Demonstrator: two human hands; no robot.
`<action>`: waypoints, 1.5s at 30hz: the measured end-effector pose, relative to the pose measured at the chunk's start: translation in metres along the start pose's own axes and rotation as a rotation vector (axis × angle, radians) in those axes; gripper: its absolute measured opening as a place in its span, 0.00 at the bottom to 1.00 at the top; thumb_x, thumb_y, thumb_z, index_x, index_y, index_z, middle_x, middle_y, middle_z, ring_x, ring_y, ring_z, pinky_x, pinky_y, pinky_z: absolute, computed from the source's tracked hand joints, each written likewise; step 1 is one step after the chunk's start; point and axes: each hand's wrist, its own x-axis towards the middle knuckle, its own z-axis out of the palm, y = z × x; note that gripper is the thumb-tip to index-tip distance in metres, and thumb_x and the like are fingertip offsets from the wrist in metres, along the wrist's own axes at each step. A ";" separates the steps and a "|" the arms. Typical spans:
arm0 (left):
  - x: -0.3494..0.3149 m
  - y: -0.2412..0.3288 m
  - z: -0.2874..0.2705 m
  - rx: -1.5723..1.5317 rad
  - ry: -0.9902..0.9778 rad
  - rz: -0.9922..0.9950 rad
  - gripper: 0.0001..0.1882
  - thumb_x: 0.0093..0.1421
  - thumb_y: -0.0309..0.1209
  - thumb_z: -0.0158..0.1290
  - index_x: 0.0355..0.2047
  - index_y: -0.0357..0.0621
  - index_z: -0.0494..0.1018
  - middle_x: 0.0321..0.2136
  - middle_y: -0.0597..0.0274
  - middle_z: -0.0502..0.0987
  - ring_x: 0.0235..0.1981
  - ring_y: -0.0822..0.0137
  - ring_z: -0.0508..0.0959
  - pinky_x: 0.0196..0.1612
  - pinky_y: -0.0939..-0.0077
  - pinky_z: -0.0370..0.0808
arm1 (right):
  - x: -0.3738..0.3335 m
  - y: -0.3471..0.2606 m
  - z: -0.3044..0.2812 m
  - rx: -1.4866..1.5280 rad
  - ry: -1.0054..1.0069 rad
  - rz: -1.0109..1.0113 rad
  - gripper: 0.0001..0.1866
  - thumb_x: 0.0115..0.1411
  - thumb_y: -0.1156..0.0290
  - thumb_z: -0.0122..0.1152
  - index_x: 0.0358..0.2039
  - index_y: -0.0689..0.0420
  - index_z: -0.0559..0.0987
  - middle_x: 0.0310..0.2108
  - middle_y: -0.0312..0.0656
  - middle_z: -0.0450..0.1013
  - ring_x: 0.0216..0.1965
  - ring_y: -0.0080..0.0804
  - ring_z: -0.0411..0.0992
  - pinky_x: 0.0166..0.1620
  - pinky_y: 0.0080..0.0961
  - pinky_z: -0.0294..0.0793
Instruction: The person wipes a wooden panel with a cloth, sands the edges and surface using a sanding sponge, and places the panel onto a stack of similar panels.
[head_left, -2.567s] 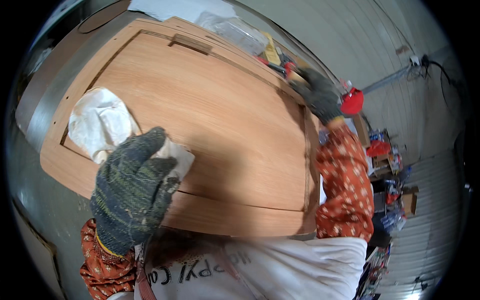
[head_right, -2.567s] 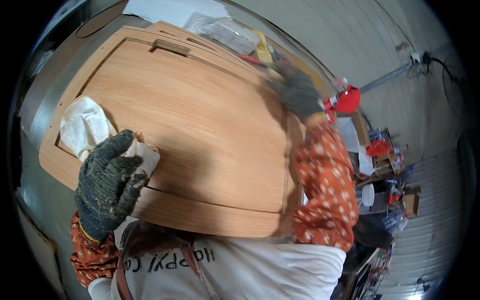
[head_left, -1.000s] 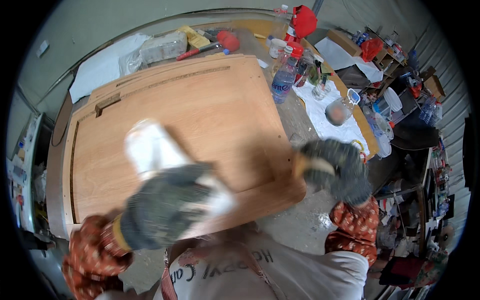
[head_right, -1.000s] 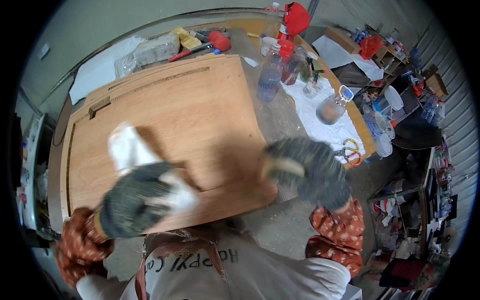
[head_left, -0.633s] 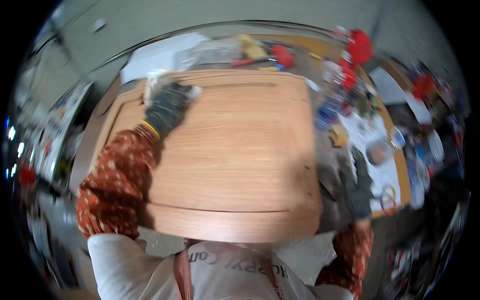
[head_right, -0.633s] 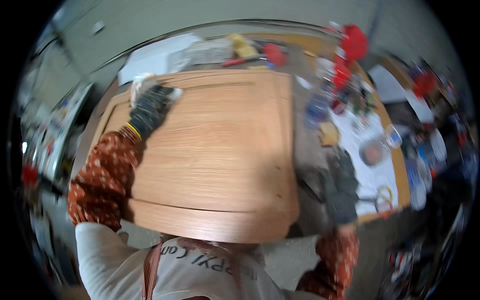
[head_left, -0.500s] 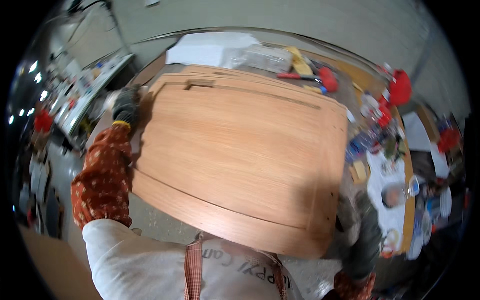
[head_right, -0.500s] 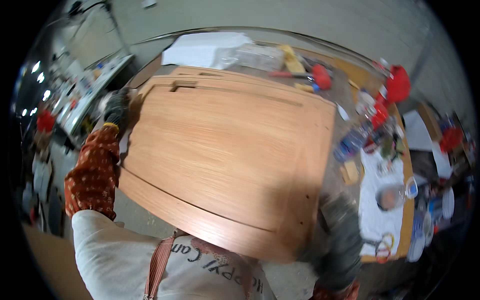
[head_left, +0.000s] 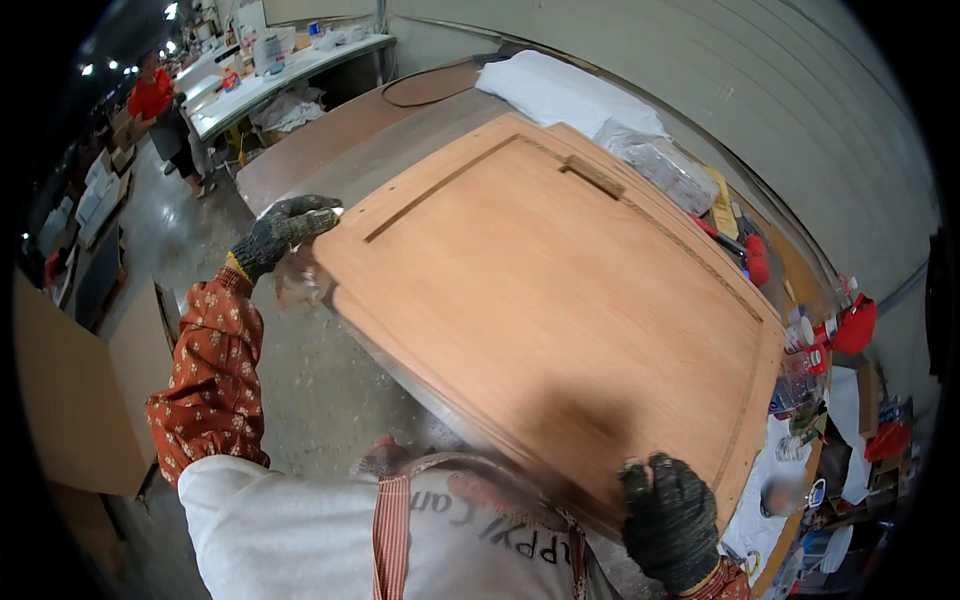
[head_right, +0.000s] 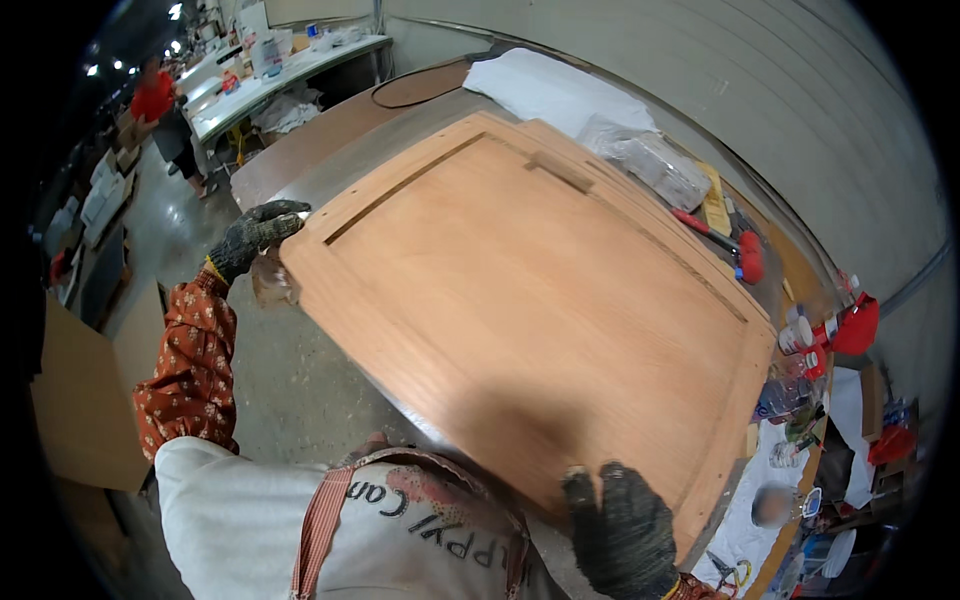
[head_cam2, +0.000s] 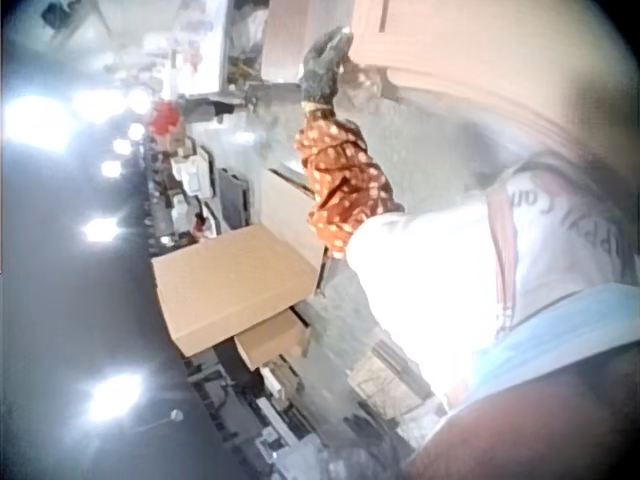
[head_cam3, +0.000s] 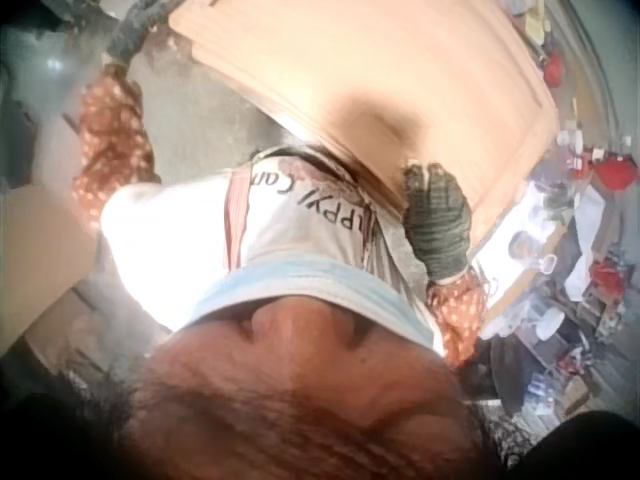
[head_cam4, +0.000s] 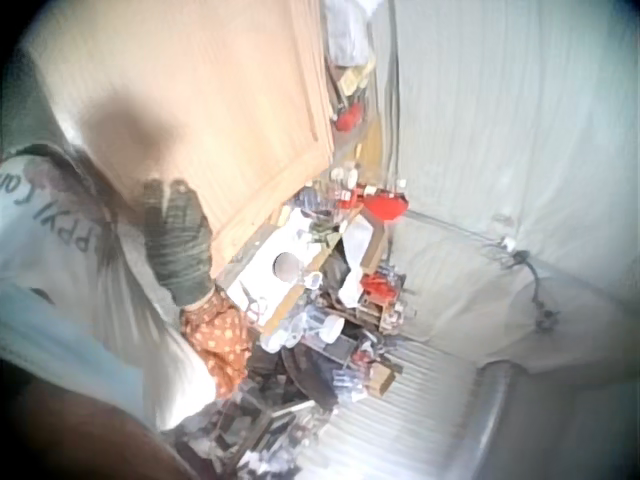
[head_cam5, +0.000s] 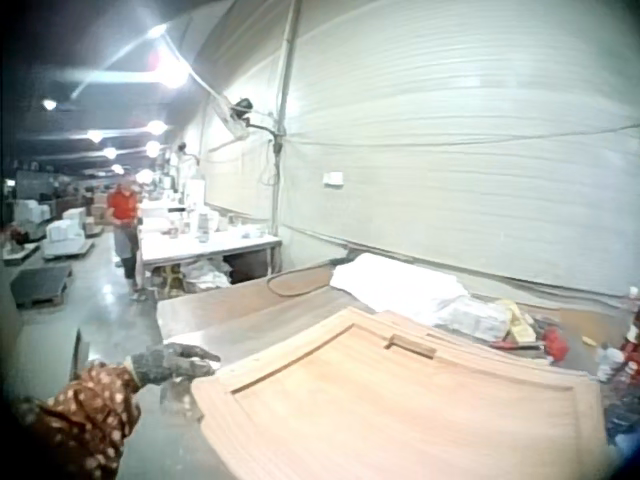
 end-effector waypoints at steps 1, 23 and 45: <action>0.003 -0.010 -0.003 -0.116 -0.075 0.024 0.19 0.60 0.37 0.52 0.45 0.36 0.74 0.43 0.58 0.76 0.46 0.68 0.73 0.51 0.74 0.69 | 0.003 -0.010 0.000 -0.058 -0.004 0.065 0.32 0.38 0.75 0.58 0.50 0.59 0.70 0.45 0.56 0.67 0.42 0.53 0.67 0.42 0.47 0.69; -0.074 -0.073 0.050 -0.272 -0.277 0.402 0.16 0.56 0.32 0.52 0.46 0.47 0.73 0.43 0.58 0.75 0.46 0.58 0.73 0.52 0.63 0.68 | 0.148 -0.178 -0.004 0.093 0.000 -0.109 0.32 0.53 0.42 0.55 0.51 0.52 0.73 0.55 0.48 0.63 0.55 0.47 0.61 0.61 0.49 0.54; -0.374 -0.211 0.068 -0.799 0.518 -0.096 0.20 0.53 0.36 0.59 0.44 0.38 0.74 0.39 0.58 0.78 0.40 0.68 0.78 0.42 0.74 0.72 | 0.155 -0.271 0.052 -0.055 0.617 -0.304 0.18 0.52 0.67 0.53 0.45 0.56 0.74 0.40 0.40 0.75 0.39 0.41 0.74 0.48 0.41 0.69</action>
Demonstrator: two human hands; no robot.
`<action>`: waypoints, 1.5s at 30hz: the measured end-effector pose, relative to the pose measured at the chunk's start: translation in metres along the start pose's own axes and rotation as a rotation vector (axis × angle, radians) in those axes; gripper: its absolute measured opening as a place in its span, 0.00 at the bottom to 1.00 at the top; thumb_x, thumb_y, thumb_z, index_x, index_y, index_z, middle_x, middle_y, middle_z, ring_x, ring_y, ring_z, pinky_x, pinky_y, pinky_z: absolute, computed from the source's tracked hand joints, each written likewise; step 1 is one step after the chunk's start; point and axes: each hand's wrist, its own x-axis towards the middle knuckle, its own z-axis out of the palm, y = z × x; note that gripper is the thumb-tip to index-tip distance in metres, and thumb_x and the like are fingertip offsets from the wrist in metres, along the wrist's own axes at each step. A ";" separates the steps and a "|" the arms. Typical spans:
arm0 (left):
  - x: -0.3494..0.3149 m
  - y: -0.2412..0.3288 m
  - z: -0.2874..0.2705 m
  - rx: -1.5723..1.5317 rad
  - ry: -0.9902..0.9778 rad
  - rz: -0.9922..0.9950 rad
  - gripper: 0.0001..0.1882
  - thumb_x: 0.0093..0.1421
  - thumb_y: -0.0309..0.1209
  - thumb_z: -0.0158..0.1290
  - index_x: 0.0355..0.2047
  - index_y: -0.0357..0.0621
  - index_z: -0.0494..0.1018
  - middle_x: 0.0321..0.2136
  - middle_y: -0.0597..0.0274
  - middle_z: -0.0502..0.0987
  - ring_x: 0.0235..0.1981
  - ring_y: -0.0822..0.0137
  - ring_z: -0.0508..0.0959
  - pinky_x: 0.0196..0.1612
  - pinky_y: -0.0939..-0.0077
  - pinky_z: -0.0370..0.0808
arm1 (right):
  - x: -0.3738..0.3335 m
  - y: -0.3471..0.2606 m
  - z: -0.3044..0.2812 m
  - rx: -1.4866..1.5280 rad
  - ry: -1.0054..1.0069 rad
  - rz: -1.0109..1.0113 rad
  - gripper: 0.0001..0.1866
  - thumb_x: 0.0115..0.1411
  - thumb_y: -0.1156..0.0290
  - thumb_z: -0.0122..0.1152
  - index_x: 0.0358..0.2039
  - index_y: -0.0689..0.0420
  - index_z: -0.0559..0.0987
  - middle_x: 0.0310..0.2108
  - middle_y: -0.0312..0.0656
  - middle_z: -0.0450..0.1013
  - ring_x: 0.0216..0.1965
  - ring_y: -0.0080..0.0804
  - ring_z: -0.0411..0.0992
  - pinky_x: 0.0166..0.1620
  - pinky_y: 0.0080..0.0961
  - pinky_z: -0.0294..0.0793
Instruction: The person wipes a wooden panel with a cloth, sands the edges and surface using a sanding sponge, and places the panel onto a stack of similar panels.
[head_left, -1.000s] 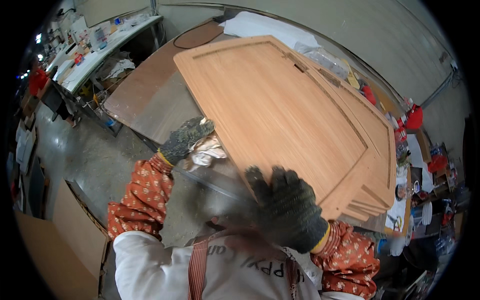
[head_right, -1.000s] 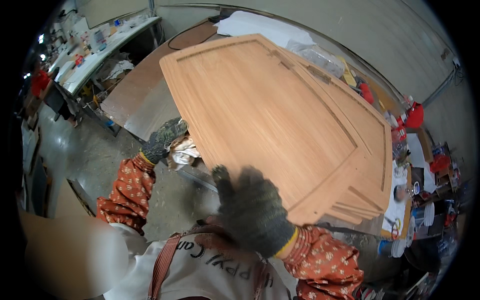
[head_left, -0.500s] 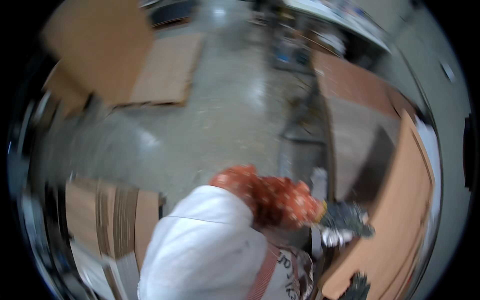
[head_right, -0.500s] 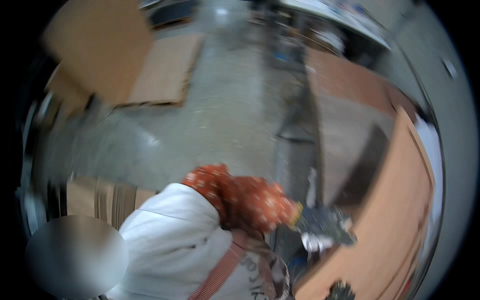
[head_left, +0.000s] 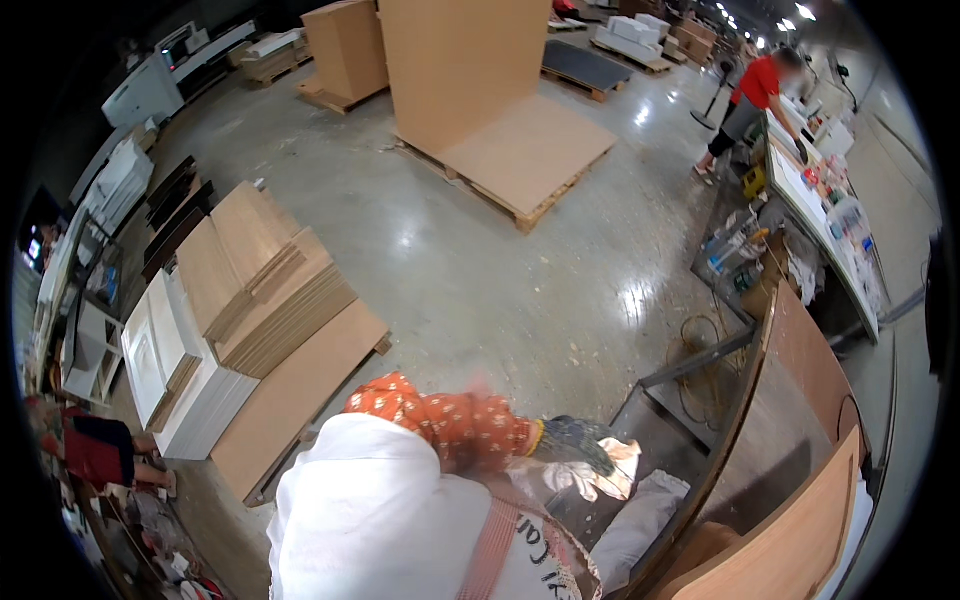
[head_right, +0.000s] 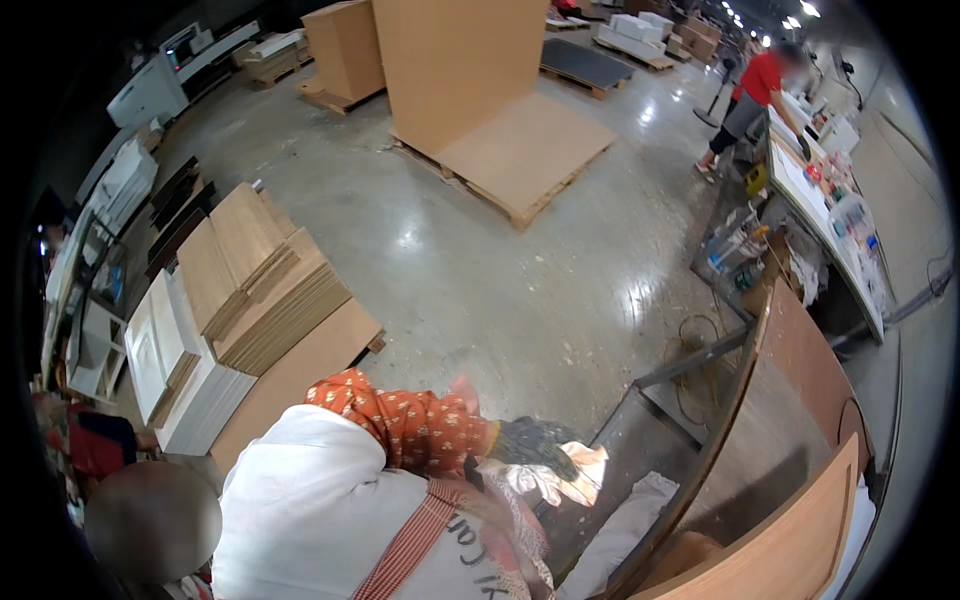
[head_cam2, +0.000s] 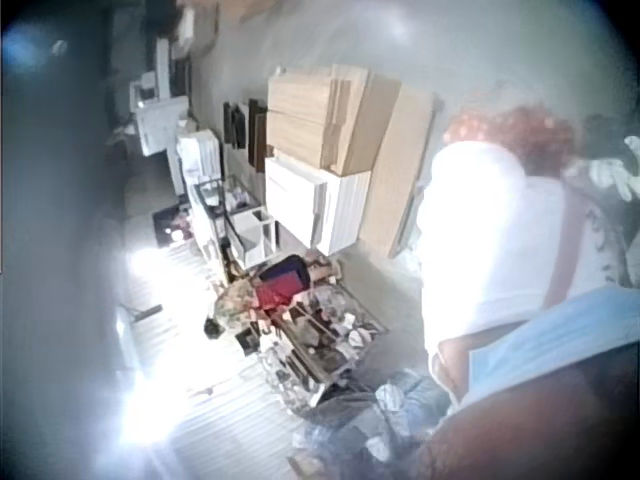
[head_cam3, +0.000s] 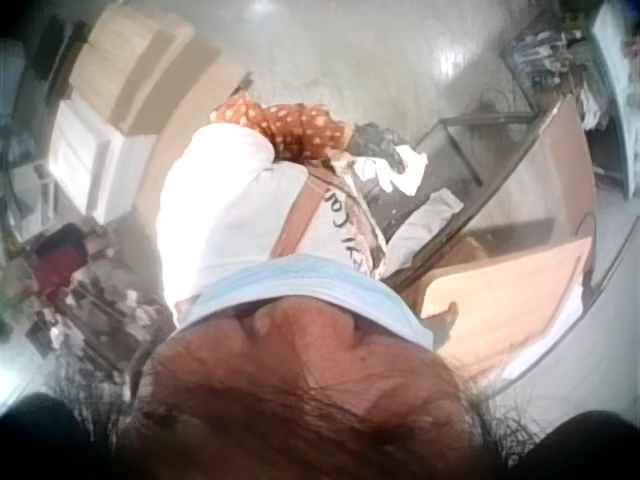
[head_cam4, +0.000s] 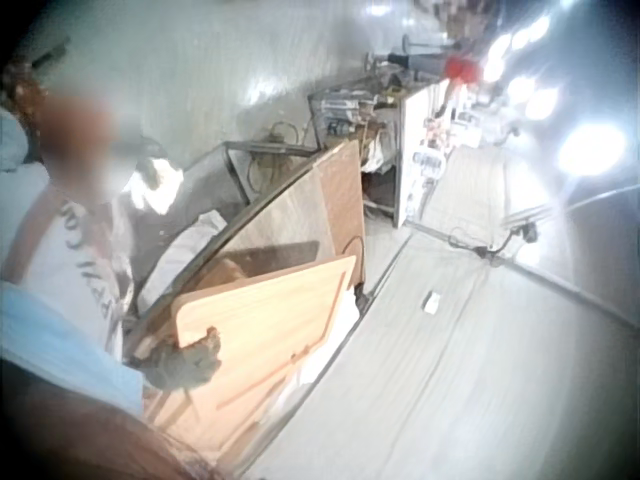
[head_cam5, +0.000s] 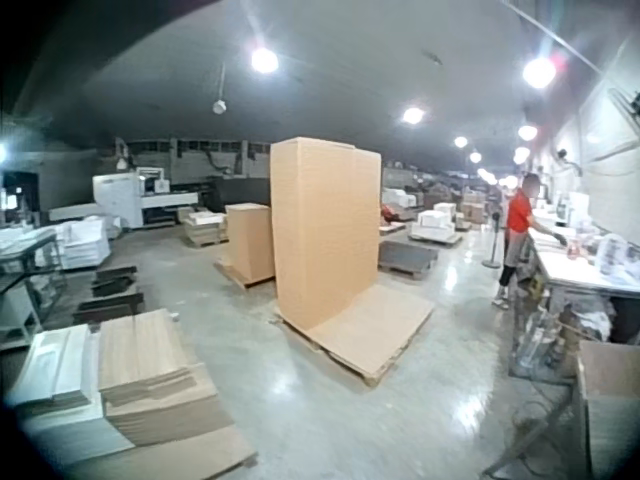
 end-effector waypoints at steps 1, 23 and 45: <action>-0.007 0.007 -0.001 0.003 0.046 -0.088 0.19 0.53 0.34 0.59 0.44 0.37 0.74 0.39 0.58 0.78 0.39 0.68 0.78 0.42 0.74 0.73 | -0.001 -0.002 -0.003 -0.007 -0.012 0.010 0.19 0.52 0.67 0.52 0.46 0.56 0.73 0.41 0.41 0.75 0.40 0.42 0.74 0.48 0.42 0.68; -0.152 0.019 -0.121 -0.194 0.180 -0.031 0.17 0.60 0.32 0.45 0.46 0.36 0.66 0.42 0.45 0.74 0.42 0.57 0.76 0.45 0.66 0.76 | -0.010 0.041 0.050 -0.065 -0.086 0.100 0.33 0.39 0.84 0.50 0.52 0.56 0.71 0.51 0.42 0.70 0.54 0.40 0.66 0.62 0.38 0.57; 0.212 0.085 -0.009 1.128 -0.728 0.937 0.39 0.34 0.48 0.69 0.48 0.49 0.71 0.47 0.60 0.75 0.49 0.57 0.73 0.52 0.63 0.69 | 0.010 -0.010 0.020 -0.136 -0.138 0.382 0.26 0.45 0.72 0.58 0.49 0.49 0.75 0.50 0.38 0.68 0.57 0.40 0.61 0.59 0.43 0.60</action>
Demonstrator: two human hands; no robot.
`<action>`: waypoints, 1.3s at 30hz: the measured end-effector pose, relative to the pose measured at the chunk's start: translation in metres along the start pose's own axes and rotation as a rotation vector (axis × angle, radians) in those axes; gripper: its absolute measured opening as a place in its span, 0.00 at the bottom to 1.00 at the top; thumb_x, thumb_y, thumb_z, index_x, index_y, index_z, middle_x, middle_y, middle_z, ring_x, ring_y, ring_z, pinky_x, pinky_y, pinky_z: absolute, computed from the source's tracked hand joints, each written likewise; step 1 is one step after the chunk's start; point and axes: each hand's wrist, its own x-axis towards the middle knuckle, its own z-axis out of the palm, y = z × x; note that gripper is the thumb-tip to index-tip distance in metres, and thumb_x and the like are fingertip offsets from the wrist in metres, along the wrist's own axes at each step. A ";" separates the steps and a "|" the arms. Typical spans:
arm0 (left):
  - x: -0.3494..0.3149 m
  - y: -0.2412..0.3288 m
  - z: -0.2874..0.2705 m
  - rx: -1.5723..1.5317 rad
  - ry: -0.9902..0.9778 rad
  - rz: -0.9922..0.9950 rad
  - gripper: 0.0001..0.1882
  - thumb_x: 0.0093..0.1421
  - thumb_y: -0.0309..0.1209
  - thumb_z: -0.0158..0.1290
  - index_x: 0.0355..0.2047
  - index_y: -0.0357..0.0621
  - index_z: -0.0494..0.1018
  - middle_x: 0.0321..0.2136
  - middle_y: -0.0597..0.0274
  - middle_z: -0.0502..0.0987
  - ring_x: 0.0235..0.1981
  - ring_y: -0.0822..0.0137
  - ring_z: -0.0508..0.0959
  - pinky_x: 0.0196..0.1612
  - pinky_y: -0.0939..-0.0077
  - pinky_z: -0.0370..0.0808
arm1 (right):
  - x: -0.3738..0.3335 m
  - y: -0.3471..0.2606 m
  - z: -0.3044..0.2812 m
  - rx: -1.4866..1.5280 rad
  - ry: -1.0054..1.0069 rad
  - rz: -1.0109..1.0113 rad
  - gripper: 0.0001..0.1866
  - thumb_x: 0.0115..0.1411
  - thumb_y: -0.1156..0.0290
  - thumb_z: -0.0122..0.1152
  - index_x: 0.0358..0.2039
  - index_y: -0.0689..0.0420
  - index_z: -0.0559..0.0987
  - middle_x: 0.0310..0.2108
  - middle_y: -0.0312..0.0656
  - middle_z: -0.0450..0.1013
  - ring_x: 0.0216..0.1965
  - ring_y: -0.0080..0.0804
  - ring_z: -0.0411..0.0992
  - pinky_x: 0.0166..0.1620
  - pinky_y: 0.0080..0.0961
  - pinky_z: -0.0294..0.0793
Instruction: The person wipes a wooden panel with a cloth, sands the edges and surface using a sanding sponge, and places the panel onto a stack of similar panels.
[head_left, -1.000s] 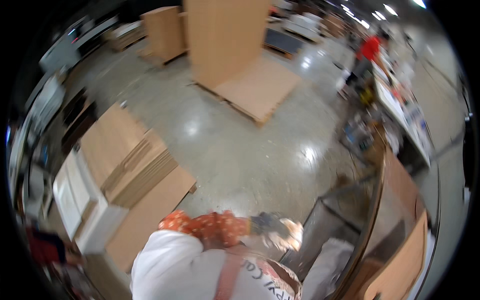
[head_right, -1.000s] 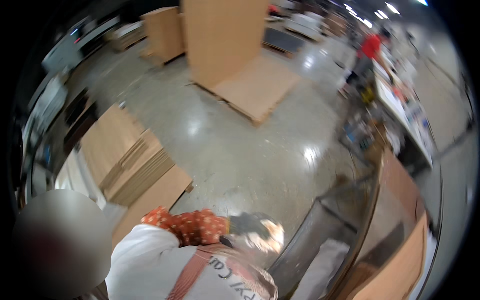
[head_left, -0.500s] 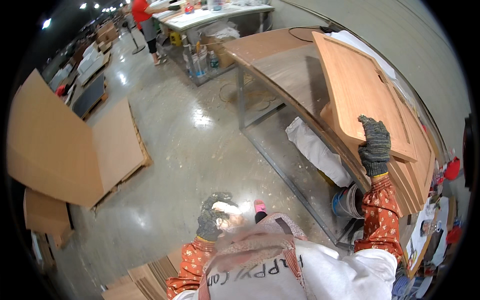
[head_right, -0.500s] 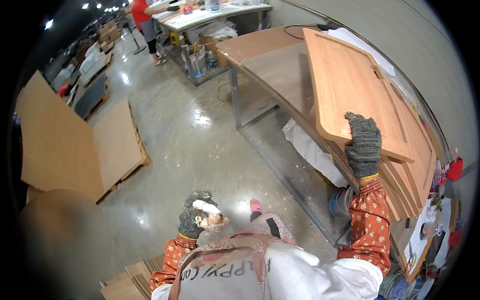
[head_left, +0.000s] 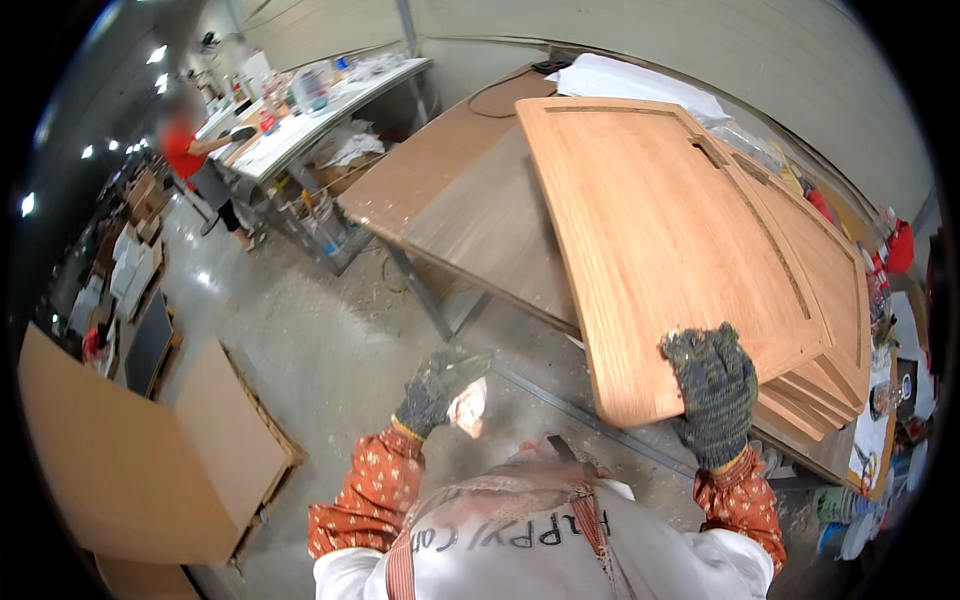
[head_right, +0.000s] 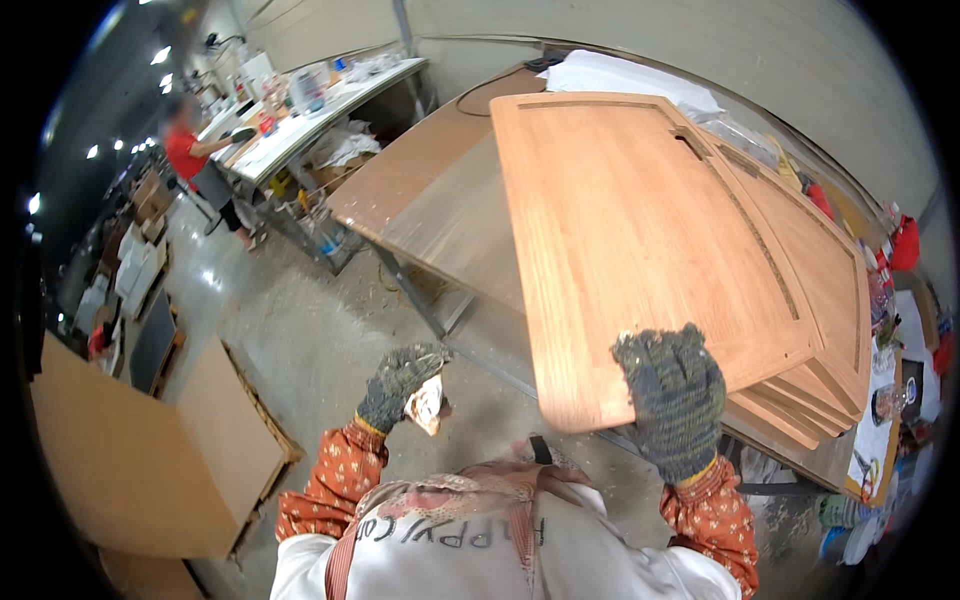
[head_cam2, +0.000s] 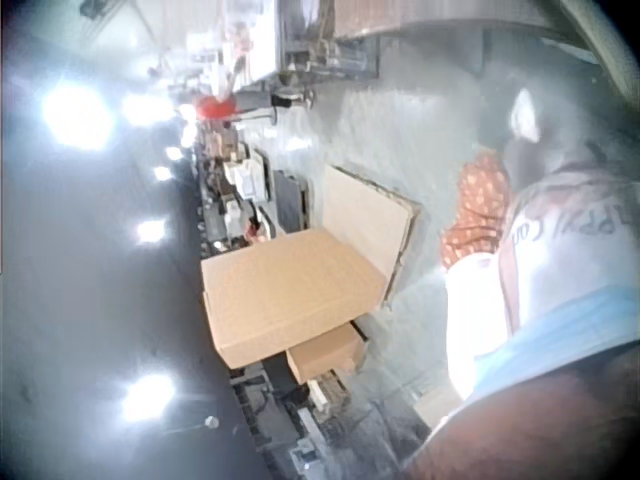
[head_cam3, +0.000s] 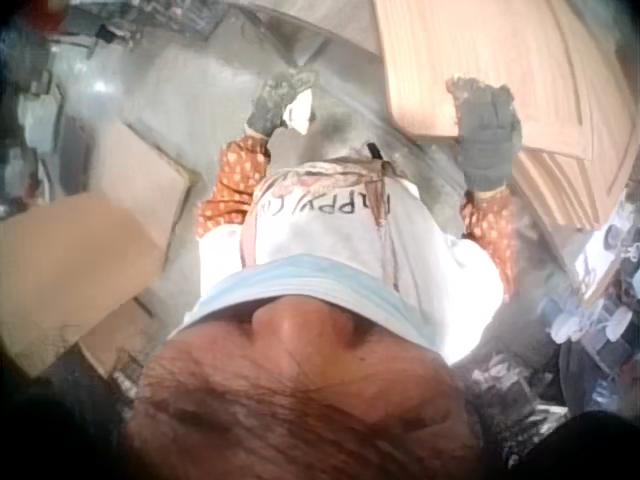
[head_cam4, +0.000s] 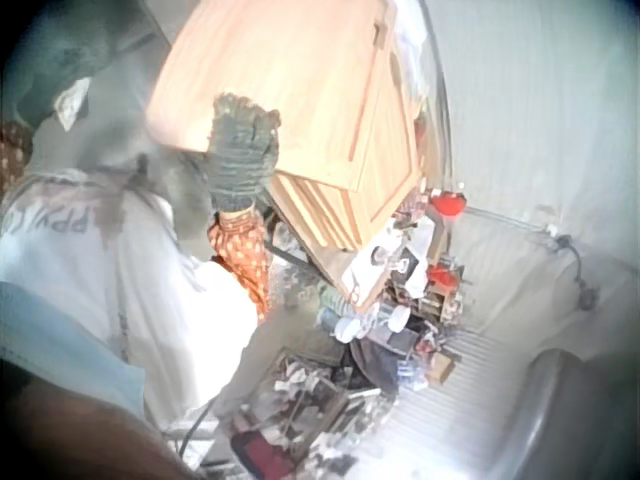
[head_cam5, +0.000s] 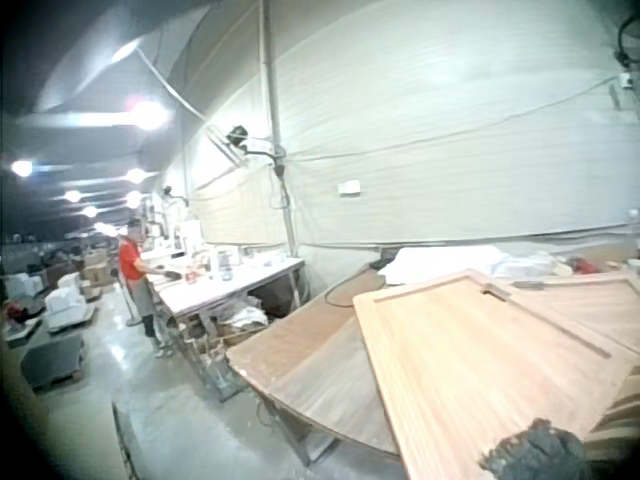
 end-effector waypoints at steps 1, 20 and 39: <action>0.018 -0.023 0.004 -0.031 0.009 0.091 0.39 0.34 0.48 0.69 0.48 0.49 0.71 0.47 0.61 0.75 0.49 0.58 0.72 0.52 0.64 0.69 | 0.001 0.001 -0.001 -0.002 -0.001 -0.007 0.26 0.45 0.72 0.58 0.49 0.49 0.75 0.50 0.38 0.68 0.57 0.40 0.61 0.59 0.43 0.60; 0.365 -0.315 0.078 -0.847 -0.127 0.031 0.22 0.56 0.29 0.53 0.50 0.34 0.64 0.39 0.56 0.75 0.34 0.67 0.75 0.39 0.73 0.75 | 0.025 -0.074 -0.004 -0.222 0.187 0.925 0.15 0.58 0.74 0.48 0.43 0.53 0.79 0.49 0.44 0.72 0.56 0.40 0.65 0.62 0.41 0.57; 0.478 -0.339 0.164 -1.601 -0.110 -0.177 0.25 0.48 0.33 0.59 0.46 0.37 0.69 0.46 0.53 0.73 0.47 0.61 0.74 0.53 0.69 0.69 | 0.014 -0.072 0.035 -0.110 0.351 1.200 0.24 0.62 0.66 0.43 0.57 0.62 0.67 0.59 0.45 0.63 0.63 0.35 0.56 0.66 0.33 0.47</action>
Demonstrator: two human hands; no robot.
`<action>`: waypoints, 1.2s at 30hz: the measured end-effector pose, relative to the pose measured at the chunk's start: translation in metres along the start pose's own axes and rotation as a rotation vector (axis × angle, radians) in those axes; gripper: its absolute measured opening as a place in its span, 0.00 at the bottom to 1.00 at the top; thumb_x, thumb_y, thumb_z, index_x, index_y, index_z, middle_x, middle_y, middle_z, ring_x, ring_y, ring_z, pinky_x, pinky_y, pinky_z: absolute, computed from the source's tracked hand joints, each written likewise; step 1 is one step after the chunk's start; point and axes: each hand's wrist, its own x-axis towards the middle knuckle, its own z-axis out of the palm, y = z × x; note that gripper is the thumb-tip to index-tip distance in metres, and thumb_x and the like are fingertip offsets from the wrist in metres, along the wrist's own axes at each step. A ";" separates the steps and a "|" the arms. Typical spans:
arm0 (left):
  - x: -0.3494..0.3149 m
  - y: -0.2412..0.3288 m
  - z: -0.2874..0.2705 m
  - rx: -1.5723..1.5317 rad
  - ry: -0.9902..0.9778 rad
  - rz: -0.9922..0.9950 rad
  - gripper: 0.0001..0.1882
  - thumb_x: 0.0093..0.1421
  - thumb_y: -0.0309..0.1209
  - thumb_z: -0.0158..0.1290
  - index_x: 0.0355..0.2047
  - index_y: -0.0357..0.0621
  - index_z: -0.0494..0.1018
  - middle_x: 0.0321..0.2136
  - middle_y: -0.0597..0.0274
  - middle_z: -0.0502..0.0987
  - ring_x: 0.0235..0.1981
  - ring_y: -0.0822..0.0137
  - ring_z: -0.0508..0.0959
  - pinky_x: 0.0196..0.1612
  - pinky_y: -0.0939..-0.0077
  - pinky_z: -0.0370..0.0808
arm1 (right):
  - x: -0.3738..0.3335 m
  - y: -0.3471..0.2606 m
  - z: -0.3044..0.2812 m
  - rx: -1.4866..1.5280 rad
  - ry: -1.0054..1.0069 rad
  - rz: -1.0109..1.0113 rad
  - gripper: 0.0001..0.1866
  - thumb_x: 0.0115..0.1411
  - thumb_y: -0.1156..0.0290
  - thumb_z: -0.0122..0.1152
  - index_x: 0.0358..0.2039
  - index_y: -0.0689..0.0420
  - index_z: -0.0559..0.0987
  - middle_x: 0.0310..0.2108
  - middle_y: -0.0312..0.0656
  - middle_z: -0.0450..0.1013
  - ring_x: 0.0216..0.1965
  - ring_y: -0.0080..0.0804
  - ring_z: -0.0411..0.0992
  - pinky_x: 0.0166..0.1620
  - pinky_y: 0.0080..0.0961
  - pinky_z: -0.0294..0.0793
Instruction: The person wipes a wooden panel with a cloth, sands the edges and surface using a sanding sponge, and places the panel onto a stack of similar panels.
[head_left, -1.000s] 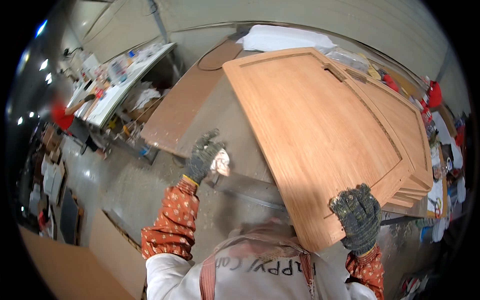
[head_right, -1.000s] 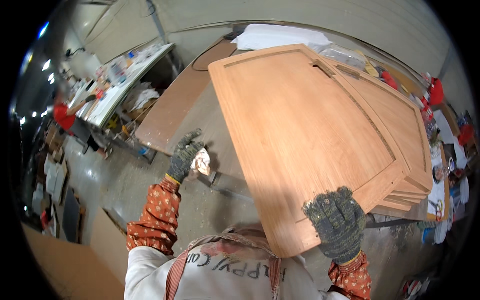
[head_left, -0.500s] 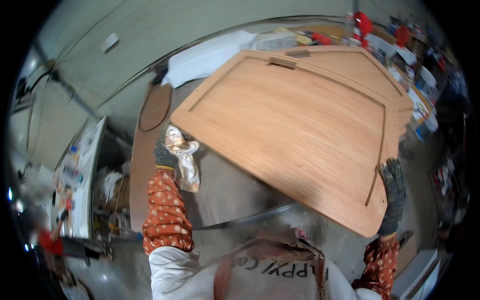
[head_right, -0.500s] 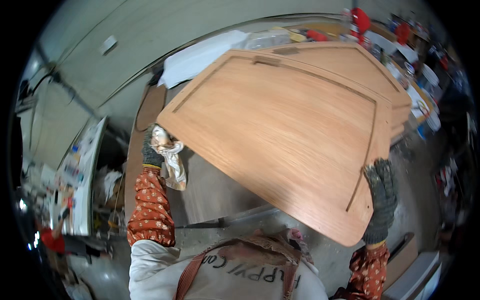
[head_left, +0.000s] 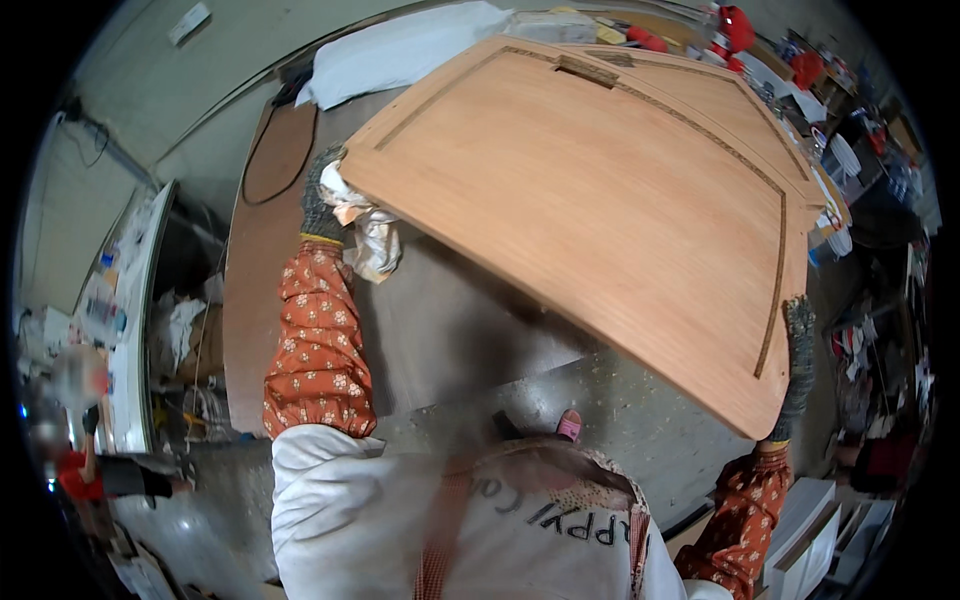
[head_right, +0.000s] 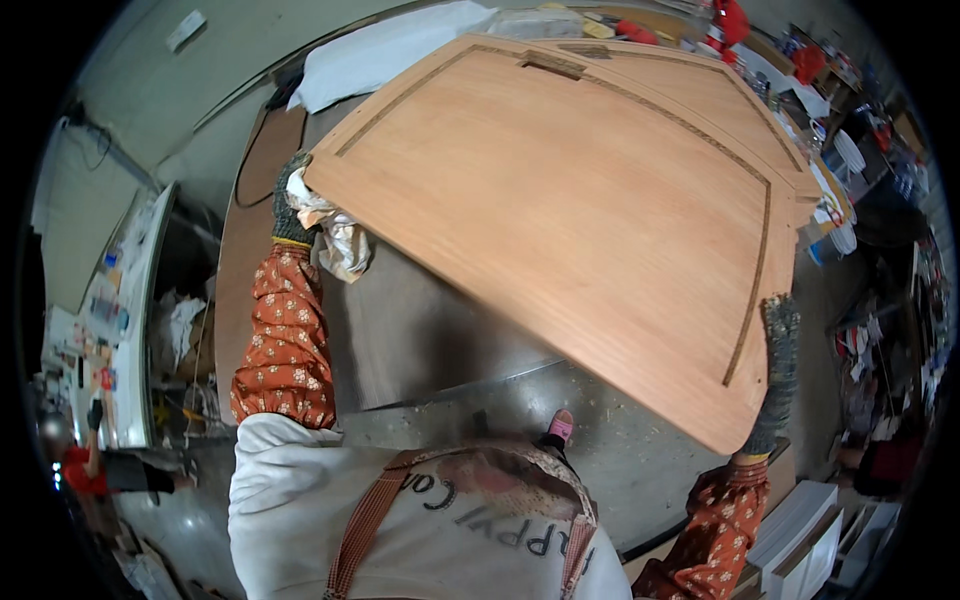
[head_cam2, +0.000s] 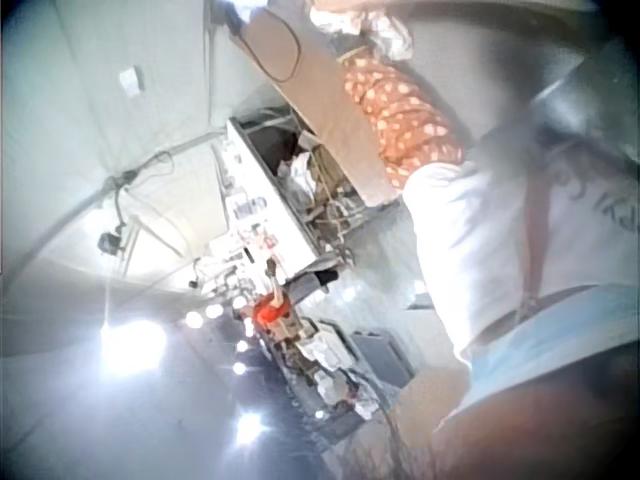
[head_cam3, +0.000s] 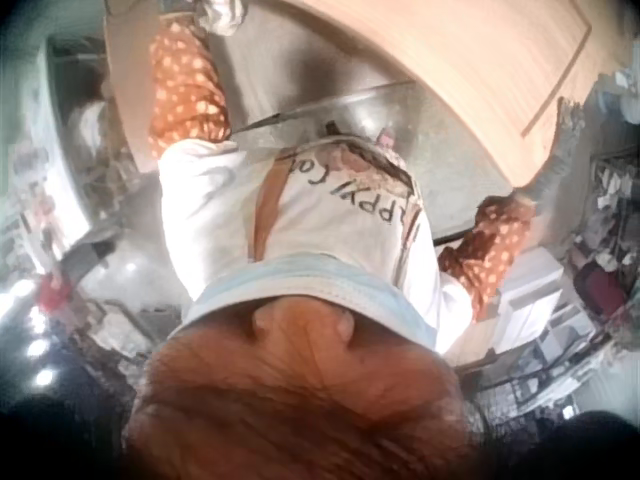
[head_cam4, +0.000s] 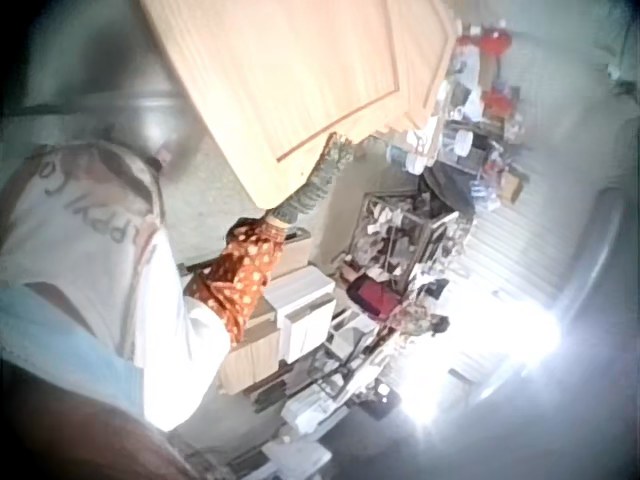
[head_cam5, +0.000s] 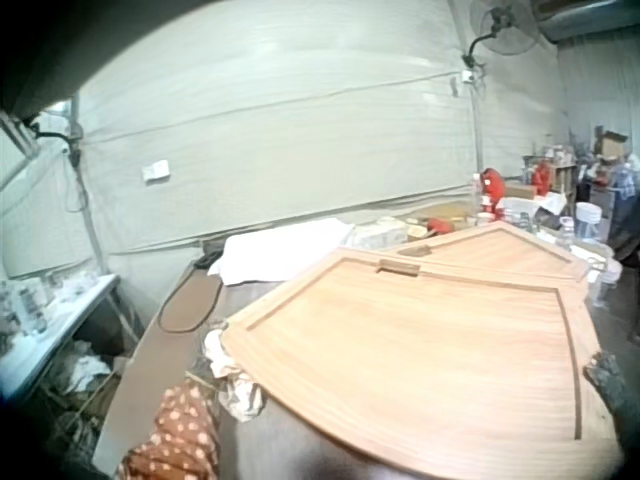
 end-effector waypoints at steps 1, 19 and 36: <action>-0.008 0.009 0.004 0.016 0.017 0.030 0.27 0.47 0.33 0.61 0.46 0.37 0.69 0.46 0.53 0.73 0.48 0.61 0.73 0.53 0.69 0.69 | 0.011 0.007 0.000 0.002 -0.014 -0.020 0.24 0.62 0.67 0.43 0.57 0.62 0.67 0.59 0.45 0.62 0.63 0.35 0.56 0.66 0.33 0.47; -0.078 0.099 0.096 1.235 -0.240 0.026 0.38 0.42 0.30 0.63 0.55 0.38 0.63 0.48 0.60 0.71 0.47 0.68 0.71 0.53 0.75 0.67 | 0.096 0.144 0.025 0.058 0.105 0.060 0.32 0.57 0.76 0.52 0.63 0.59 0.57 0.63 0.42 0.54 0.62 0.33 0.55 0.65 0.32 0.50; 0.004 0.012 0.040 -0.422 -0.106 -0.250 0.17 0.62 0.36 0.46 0.46 0.37 0.69 0.43 0.53 0.75 0.41 0.65 0.77 0.46 0.67 0.75 | 0.052 0.013 -0.062 -0.062 -0.079 -0.031 0.37 0.44 0.77 0.66 0.58 0.57 0.65 0.57 0.46 0.64 0.59 0.38 0.60 0.62 0.32 0.57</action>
